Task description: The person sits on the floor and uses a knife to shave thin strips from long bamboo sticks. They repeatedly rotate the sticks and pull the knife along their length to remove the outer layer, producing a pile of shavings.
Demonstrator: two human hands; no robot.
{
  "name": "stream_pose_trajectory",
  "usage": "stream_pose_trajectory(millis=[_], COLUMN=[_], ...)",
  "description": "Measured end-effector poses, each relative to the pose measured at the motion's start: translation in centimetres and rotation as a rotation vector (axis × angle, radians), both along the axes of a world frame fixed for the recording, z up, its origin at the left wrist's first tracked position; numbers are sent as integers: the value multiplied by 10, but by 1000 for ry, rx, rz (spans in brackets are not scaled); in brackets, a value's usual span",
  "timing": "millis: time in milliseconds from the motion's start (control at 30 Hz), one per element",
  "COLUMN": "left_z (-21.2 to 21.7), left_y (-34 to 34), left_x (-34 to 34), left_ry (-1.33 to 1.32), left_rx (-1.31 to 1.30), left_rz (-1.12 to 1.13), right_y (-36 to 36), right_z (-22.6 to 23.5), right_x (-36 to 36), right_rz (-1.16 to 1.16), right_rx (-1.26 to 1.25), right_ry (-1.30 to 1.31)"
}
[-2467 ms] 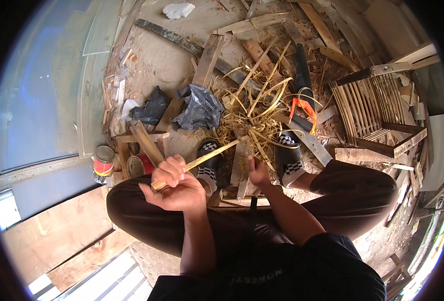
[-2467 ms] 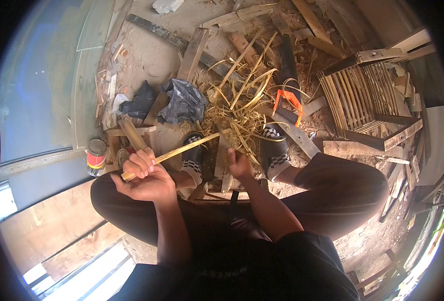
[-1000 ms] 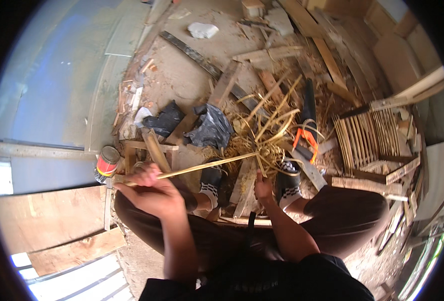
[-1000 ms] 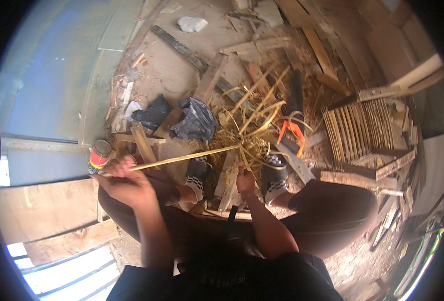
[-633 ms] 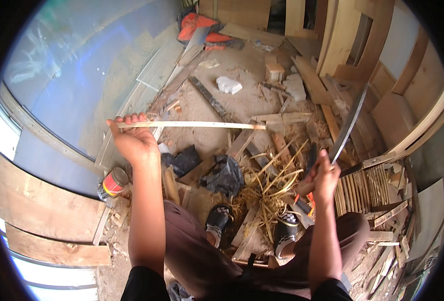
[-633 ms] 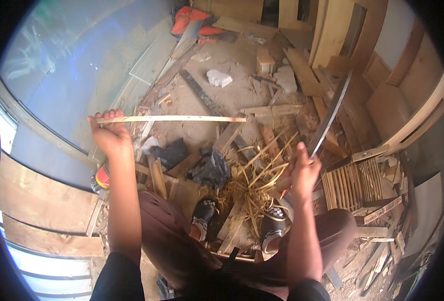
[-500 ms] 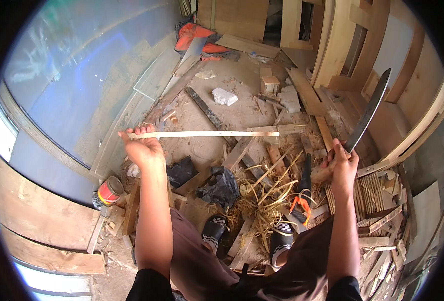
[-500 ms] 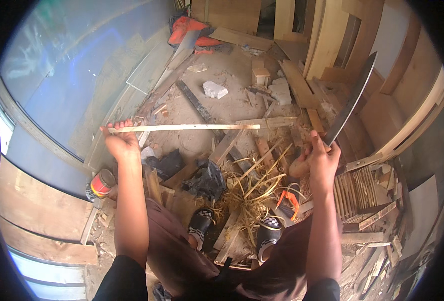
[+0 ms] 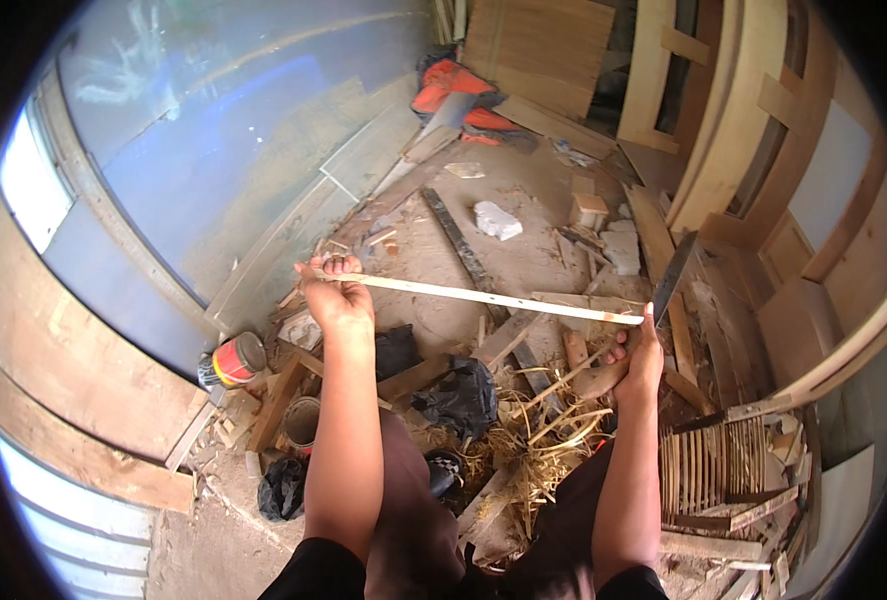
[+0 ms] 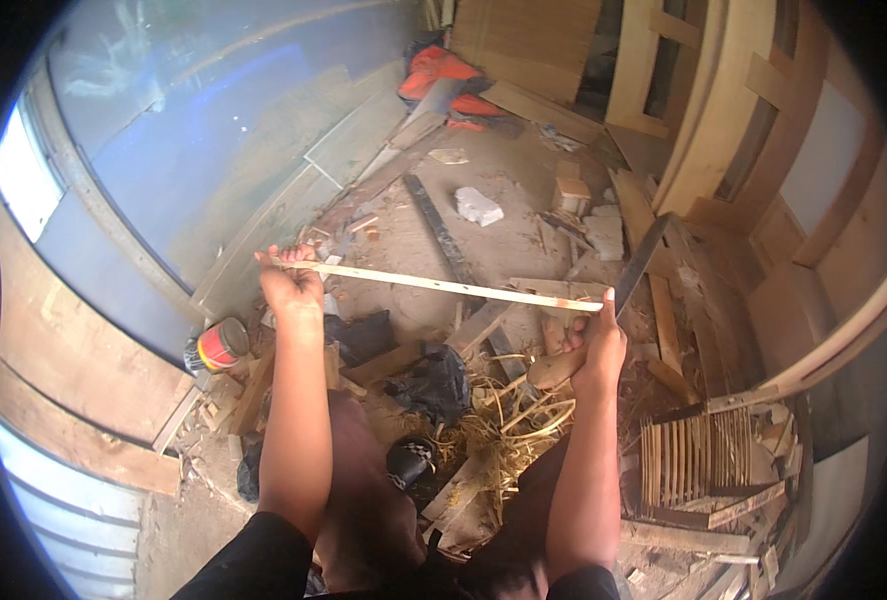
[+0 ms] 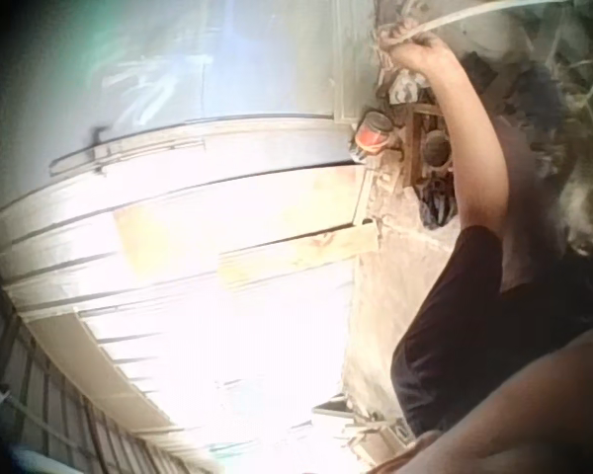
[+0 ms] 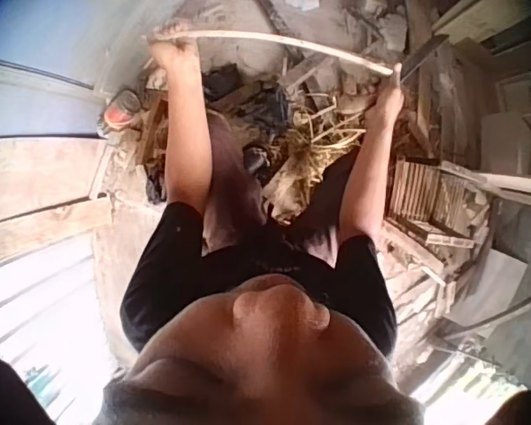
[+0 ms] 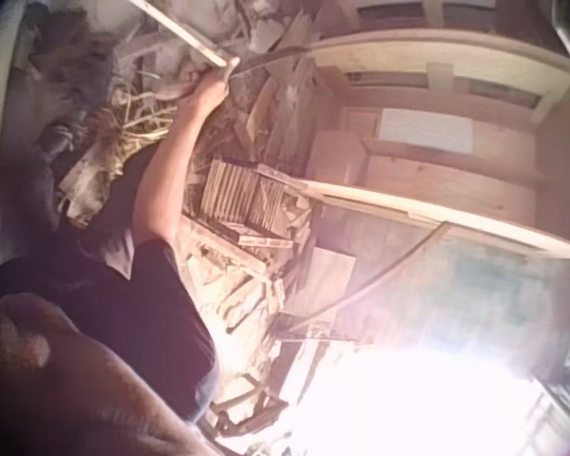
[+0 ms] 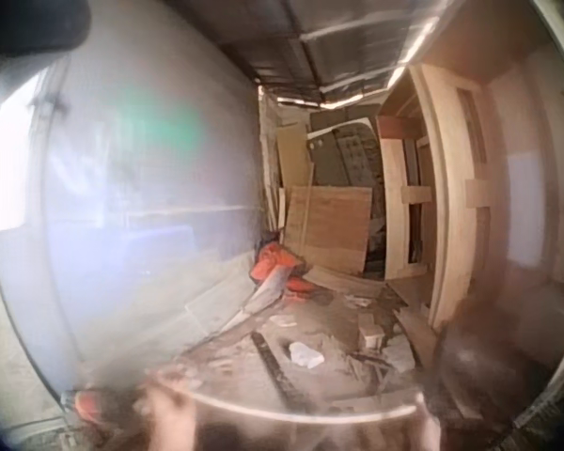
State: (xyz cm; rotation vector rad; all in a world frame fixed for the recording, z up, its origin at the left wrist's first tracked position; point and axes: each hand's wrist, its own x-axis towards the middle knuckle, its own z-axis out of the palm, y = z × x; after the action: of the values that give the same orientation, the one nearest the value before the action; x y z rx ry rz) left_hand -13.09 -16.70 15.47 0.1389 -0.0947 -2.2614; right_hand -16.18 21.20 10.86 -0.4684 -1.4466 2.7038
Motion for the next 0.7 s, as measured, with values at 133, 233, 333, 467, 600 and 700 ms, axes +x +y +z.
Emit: stream_pose_trajectory(millis=[133, 233, 333, 467, 600, 700], left_z=[-19, -25, -12, -7, -12, -8], left_y=[-19, -31, -36, -18, -9, 11], left_x=[11, 17, 25, 24, 25, 23], left_ry=[-37, 88, -109, -436, -544, -505], left_rx=[-58, -195, -115, -289, -461, -493], left_rz=[35, 64, 103, -73, -323, -478], right_y=[-18, -25, -34, -33, -36, -36], right_z=[-10, -15, -24, -32, -33, -30], right_x=[-10, -17, -24, -30, -27, -23], right_rz=[76, 126, 182, 163, 192, 188], right_rx=[-203, -249, -311, -300, -204, -93], right_ry=[49, 97, 118, 63, 134, 198])
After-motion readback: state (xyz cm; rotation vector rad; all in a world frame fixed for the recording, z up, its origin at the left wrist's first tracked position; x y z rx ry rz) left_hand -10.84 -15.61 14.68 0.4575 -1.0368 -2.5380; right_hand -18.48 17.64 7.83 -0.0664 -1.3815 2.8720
